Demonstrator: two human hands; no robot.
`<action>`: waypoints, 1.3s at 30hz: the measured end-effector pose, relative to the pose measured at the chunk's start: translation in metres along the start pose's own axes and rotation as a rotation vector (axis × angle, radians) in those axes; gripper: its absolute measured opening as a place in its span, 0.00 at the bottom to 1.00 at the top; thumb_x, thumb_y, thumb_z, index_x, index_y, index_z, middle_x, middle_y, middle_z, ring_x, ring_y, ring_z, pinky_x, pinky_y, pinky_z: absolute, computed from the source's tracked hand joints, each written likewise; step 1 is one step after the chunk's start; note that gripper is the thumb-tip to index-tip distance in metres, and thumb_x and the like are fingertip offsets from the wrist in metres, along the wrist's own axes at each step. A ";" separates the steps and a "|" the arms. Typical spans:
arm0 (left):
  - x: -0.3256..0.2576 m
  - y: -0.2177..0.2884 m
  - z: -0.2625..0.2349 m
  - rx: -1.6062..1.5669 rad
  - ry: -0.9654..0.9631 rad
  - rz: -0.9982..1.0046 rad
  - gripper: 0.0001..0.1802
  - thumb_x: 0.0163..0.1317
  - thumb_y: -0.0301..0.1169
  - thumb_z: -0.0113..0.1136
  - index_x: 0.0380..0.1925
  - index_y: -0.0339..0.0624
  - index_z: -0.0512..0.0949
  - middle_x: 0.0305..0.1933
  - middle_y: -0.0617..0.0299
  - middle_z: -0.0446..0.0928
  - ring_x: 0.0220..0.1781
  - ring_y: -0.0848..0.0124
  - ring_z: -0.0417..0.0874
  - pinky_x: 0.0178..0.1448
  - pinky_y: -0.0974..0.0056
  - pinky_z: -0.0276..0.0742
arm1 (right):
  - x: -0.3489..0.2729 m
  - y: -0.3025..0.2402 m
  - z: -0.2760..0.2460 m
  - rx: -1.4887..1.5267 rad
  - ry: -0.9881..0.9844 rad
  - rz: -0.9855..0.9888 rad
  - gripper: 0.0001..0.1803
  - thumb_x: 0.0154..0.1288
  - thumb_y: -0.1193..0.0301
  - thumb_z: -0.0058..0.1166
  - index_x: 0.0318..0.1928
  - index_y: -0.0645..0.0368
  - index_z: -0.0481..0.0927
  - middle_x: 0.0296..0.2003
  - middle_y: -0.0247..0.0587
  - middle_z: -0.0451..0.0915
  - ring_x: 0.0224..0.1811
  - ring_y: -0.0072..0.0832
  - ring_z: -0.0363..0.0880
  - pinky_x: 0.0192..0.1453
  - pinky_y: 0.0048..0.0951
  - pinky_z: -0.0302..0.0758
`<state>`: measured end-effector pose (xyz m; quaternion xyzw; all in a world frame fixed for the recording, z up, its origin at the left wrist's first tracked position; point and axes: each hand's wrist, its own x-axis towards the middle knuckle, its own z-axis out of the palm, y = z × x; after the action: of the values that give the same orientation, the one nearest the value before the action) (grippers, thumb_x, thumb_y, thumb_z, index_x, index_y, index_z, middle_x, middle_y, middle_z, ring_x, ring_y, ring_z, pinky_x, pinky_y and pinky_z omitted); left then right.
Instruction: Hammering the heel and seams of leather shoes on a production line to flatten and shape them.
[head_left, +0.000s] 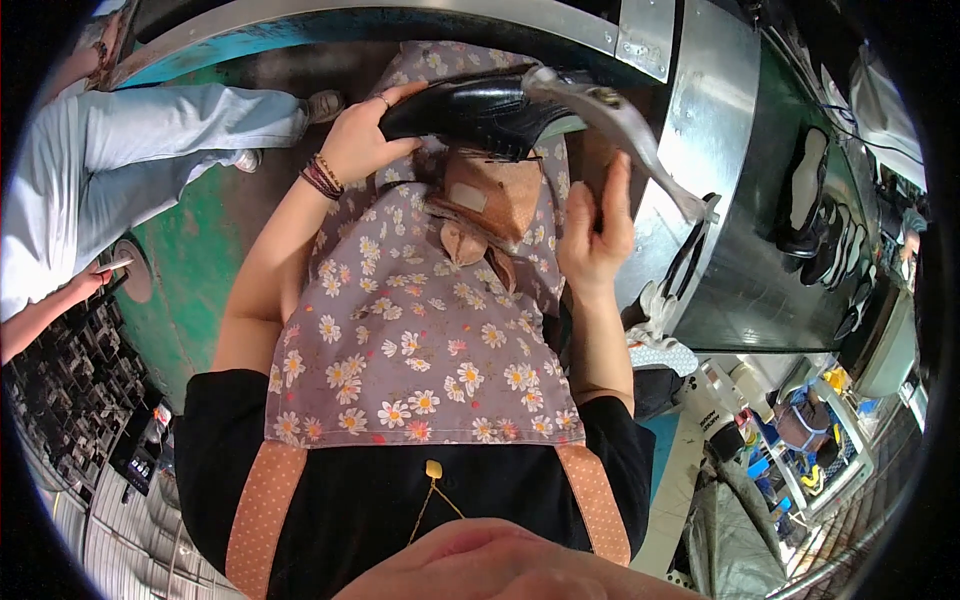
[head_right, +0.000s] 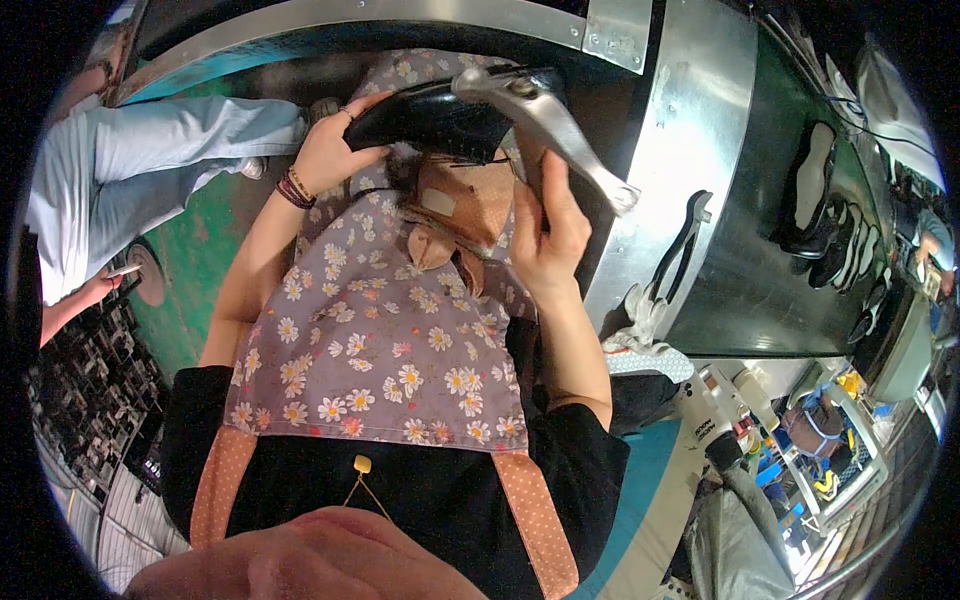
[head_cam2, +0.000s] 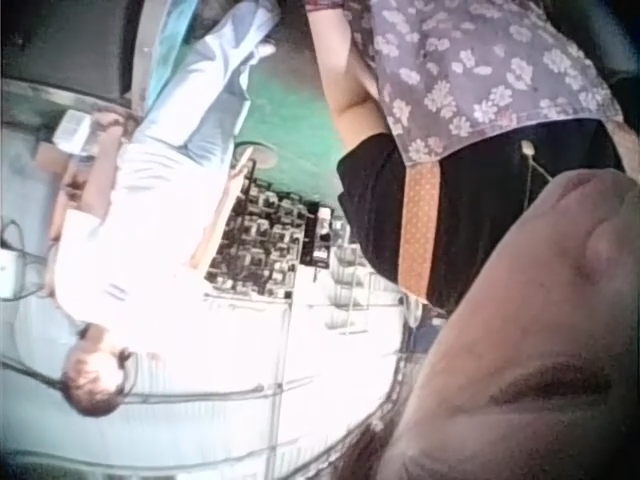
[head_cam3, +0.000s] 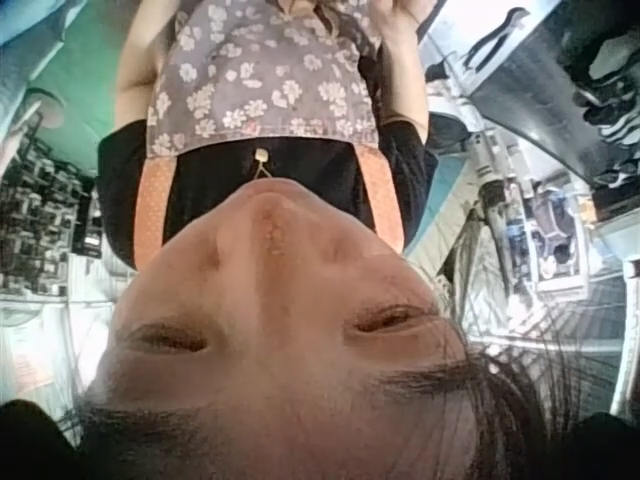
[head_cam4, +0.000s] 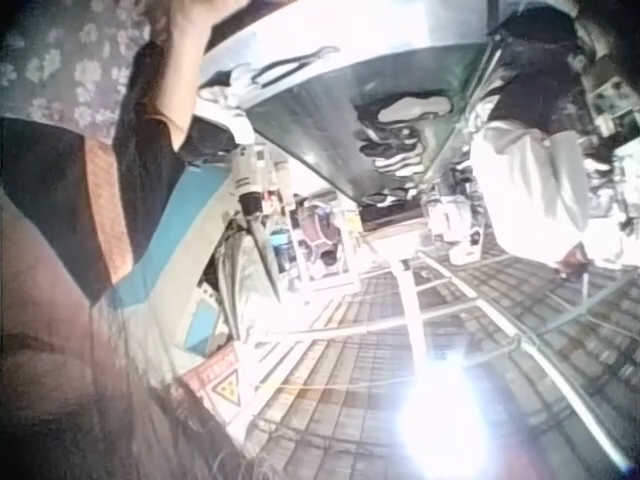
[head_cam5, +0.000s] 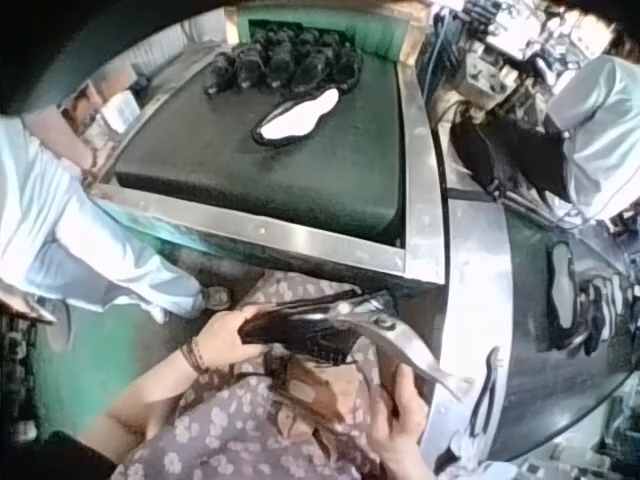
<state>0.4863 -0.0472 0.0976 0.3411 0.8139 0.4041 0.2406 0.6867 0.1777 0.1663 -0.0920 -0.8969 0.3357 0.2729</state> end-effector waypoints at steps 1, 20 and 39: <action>-0.001 -0.004 0.002 0.016 0.037 0.042 0.37 0.49 0.35 0.69 0.64 0.56 0.71 0.45 0.47 0.81 0.46 0.49 0.83 0.51 0.56 0.78 | 0.000 -0.001 -0.004 0.039 0.022 0.038 0.32 0.67 0.85 0.45 0.72 0.70 0.56 0.49 0.47 0.79 0.39 0.24 0.78 0.43 0.22 0.74; -0.013 -0.011 0.028 0.142 0.227 0.163 0.38 0.48 0.32 0.70 0.63 0.56 0.71 0.51 0.54 0.81 0.49 0.53 0.82 0.51 0.55 0.79 | 0.048 -0.042 0.007 -0.219 -0.591 0.138 0.26 0.66 0.79 0.55 0.64 0.49 0.74 0.38 0.51 0.83 0.37 0.42 0.85 0.40 0.34 0.79; -0.017 -0.012 0.033 0.208 0.175 0.178 0.38 0.45 0.29 0.71 0.61 0.49 0.72 0.61 0.58 0.77 0.55 0.56 0.81 0.56 0.57 0.79 | 0.055 -0.053 0.013 -0.253 -0.674 0.107 0.28 0.65 0.75 0.55 0.64 0.39 0.74 0.31 0.46 0.80 0.30 0.45 0.81 0.34 0.41 0.78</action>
<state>0.5156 -0.0491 0.0712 0.3987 0.8356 0.3655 0.0954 0.6346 0.1498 0.2158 -0.0561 -0.9647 0.2475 -0.0697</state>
